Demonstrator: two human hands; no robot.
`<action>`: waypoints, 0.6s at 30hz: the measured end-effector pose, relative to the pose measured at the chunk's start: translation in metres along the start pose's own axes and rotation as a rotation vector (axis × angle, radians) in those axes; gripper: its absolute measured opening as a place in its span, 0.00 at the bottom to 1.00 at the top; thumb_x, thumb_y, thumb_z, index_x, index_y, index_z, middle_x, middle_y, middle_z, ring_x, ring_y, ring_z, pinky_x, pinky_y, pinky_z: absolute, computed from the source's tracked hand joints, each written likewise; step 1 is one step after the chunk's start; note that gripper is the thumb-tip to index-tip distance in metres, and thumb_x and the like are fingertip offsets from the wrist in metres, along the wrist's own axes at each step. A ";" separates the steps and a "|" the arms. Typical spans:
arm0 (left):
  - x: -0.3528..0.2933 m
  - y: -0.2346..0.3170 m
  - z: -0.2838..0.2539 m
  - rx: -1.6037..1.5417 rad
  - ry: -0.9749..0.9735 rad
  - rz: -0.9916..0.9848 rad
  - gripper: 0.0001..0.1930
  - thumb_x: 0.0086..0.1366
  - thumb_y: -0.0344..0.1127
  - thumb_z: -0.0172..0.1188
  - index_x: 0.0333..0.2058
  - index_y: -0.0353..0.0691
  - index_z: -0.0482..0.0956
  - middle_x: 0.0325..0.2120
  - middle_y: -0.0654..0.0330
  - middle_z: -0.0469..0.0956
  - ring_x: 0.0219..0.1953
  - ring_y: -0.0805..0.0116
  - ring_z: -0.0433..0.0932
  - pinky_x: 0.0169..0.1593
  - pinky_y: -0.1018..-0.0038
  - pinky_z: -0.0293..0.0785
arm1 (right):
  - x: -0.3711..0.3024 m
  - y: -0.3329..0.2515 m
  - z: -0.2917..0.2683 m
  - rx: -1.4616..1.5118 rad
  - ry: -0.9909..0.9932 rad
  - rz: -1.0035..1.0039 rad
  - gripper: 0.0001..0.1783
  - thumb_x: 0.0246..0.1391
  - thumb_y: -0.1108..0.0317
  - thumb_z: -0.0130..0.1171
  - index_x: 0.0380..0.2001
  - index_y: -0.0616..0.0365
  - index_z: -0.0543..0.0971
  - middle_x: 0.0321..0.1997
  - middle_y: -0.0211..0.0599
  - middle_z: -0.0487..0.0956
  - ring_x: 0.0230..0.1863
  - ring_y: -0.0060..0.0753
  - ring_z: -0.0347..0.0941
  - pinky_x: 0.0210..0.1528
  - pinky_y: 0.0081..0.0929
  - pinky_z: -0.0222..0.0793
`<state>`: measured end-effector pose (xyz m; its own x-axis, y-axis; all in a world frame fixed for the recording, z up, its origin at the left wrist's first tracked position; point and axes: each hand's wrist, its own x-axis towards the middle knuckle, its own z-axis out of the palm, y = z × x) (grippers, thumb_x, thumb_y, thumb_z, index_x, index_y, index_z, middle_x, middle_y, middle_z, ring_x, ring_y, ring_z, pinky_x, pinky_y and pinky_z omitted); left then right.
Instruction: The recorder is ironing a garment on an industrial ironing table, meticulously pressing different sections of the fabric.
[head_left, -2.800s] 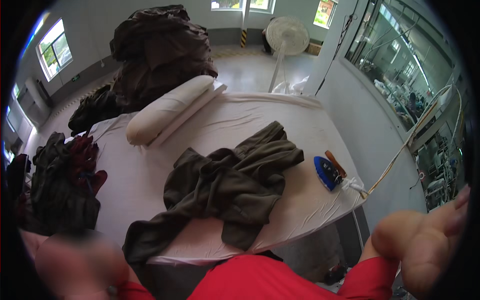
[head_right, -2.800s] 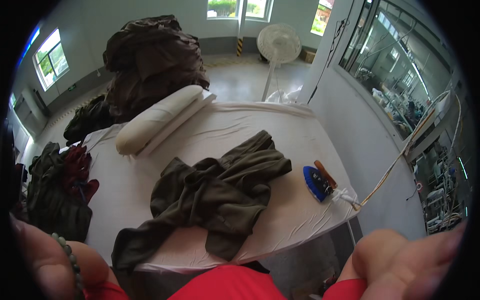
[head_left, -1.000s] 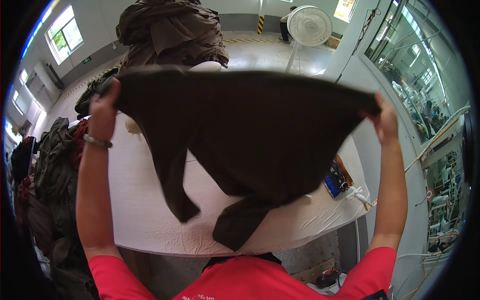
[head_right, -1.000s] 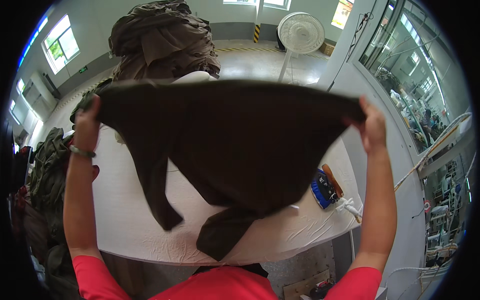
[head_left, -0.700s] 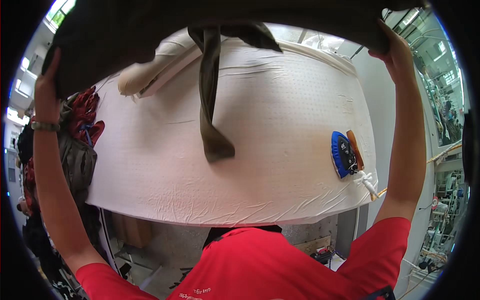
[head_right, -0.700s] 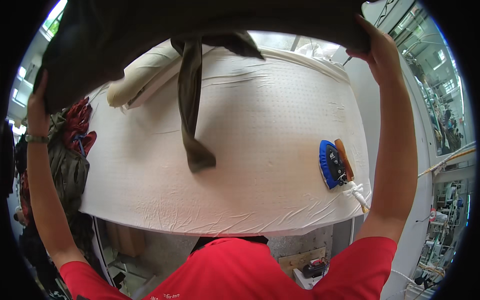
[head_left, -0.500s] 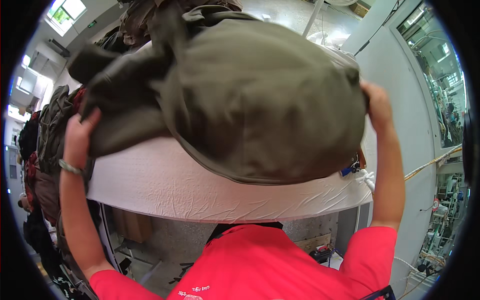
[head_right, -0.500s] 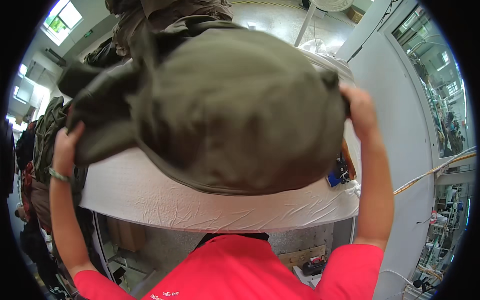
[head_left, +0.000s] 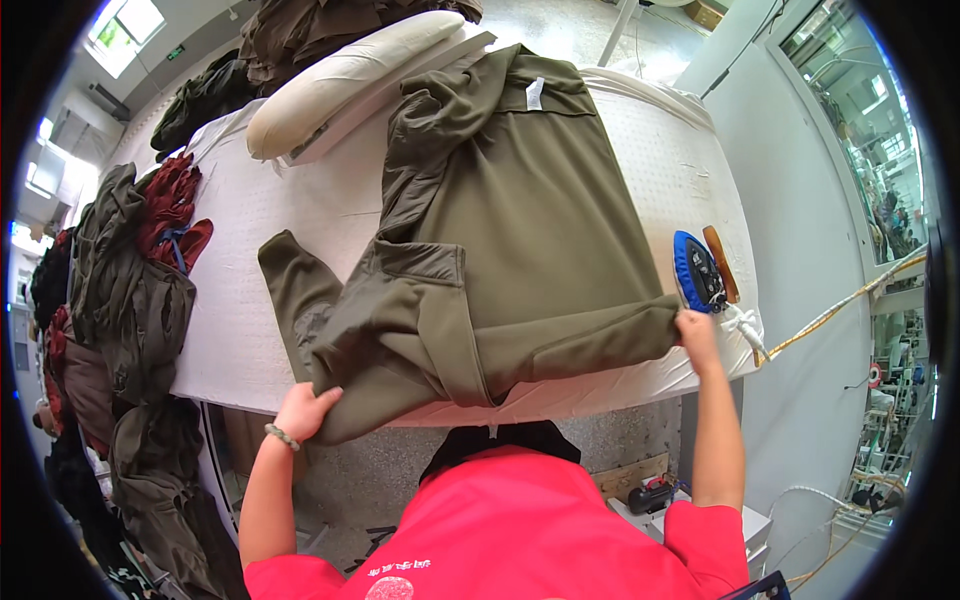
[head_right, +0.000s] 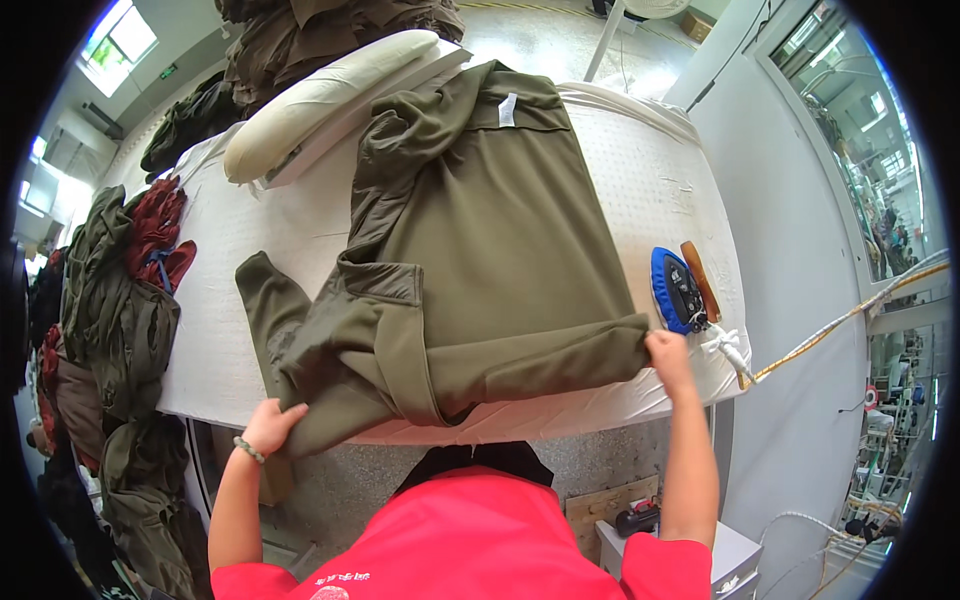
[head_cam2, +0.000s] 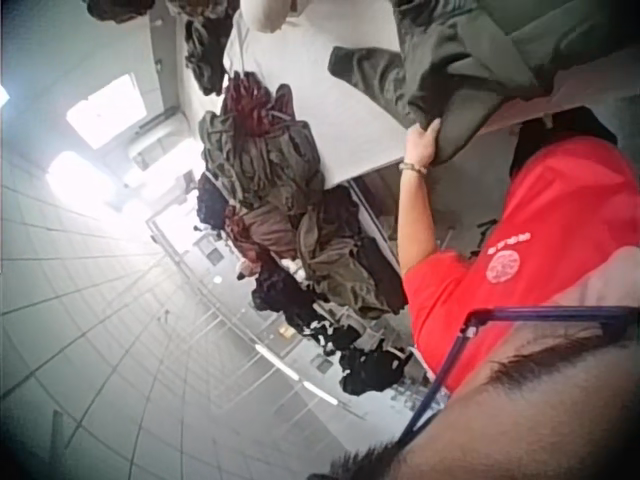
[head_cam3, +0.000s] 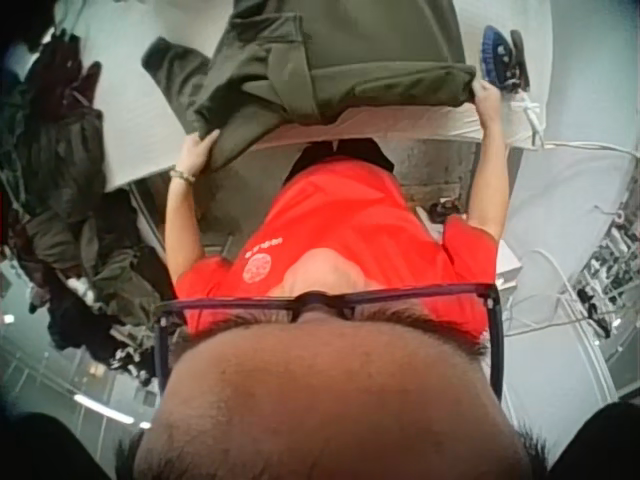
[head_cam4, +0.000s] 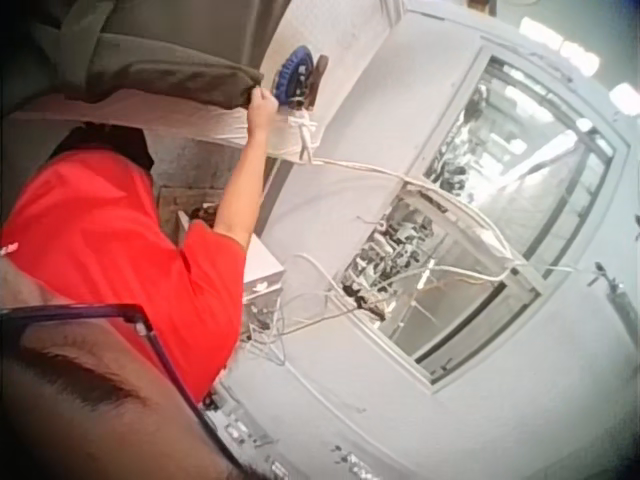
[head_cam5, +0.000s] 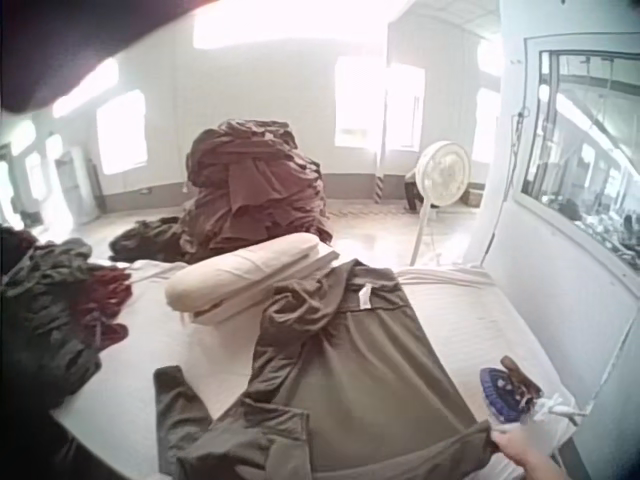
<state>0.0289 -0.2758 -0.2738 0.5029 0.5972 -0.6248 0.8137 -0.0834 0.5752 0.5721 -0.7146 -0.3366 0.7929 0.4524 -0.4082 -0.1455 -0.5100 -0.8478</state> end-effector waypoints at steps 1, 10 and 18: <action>0.001 -0.002 0.004 0.168 -0.068 -0.057 0.16 0.70 0.38 0.63 0.45 0.27 0.82 0.34 0.58 0.85 0.34 0.70 0.81 0.41 0.73 0.77 | 0.002 0.027 0.001 -0.131 0.019 0.025 0.14 0.64 0.60 0.60 0.39 0.62 0.83 0.34 0.31 0.82 0.30 0.23 0.78 0.32 0.23 0.77; 0.205 0.008 -0.038 -0.560 0.410 0.303 0.20 0.72 0.30 0.57 0.60 0.30 0.74 0.50 0.51 0.81 0.49 0.67 0.81 0.52 0.73 0.79 | -0.065 0.040 0.063 -0.219 0.057 0.118 0.20 0.58 0.59 0.69 0.44 0.65 0.80 0.37 0.33 0.82 0.37 0.23 0.76 0.44 0.26 0.74; 0.373 0.154 0.002 -1.054 -0.097 0.148 0.20 0.73 0.32 0.53 0.60 0.30 0.74 0.52 0.53 0.81 0.48 0.62 0.82 0.53 0.65 0.80 | -0.039 -0.084 0.037 -0.333 -0.186 -0.082 0.15 0.64 0.63 0.63 0.44 0.66 0.81 0.40 0.31 0.83 0.38 0.18 0.76 0.43 0.21 0.72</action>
<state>0.3429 -0.0676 -0.4194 0.6350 0.5677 -0.5239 0.1031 0.6098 0.7858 0.5313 -0.6624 -0.2614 0.6687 0.6107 -0.4242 0.1383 -0.6627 -0.7360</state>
